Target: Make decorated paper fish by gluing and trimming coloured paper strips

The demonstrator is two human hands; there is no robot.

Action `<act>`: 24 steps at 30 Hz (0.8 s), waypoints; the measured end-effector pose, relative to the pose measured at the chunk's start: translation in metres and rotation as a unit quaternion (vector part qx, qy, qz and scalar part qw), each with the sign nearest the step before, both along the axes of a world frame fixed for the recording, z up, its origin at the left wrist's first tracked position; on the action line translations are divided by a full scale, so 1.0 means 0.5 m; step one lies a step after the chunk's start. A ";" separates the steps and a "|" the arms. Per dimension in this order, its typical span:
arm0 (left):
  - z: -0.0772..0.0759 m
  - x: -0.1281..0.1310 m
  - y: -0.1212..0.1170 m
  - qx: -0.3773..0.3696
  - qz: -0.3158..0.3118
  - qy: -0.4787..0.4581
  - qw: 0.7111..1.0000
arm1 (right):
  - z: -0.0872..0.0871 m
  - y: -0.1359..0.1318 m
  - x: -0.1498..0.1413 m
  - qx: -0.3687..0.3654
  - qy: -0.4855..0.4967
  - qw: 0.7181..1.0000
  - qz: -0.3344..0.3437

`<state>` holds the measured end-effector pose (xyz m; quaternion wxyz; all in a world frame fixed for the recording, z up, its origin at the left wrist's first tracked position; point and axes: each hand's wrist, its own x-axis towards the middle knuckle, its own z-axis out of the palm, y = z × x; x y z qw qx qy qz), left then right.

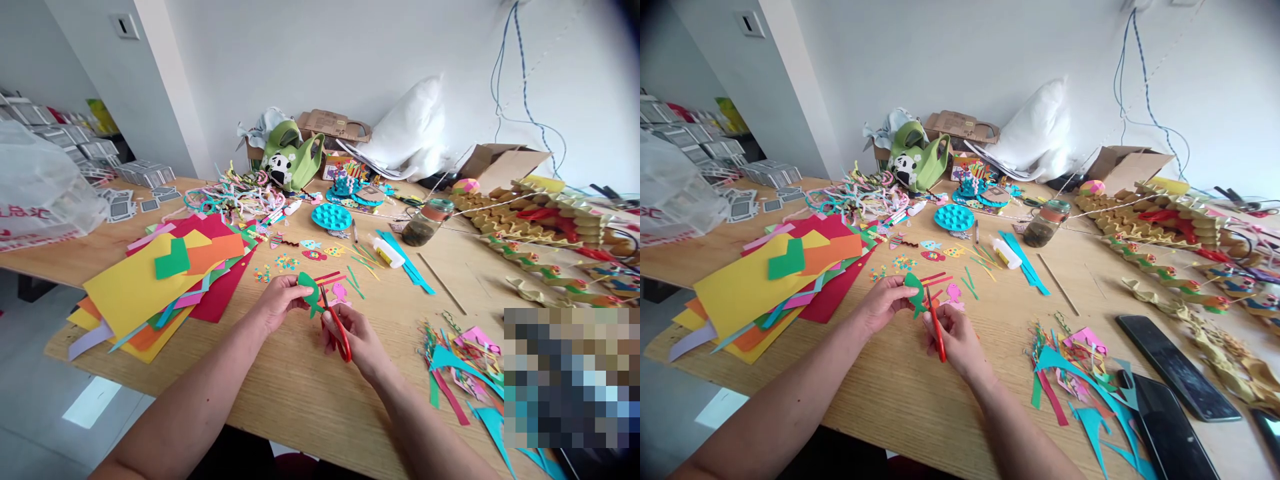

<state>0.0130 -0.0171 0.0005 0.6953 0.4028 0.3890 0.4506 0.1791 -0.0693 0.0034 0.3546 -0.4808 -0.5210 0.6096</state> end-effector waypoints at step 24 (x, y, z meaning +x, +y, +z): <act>0.000 0.000 -0.002 0.010 -0.021 0.036 0.999 | -0.016 0.008 0.006 0.011 -0.012 1.000 0.014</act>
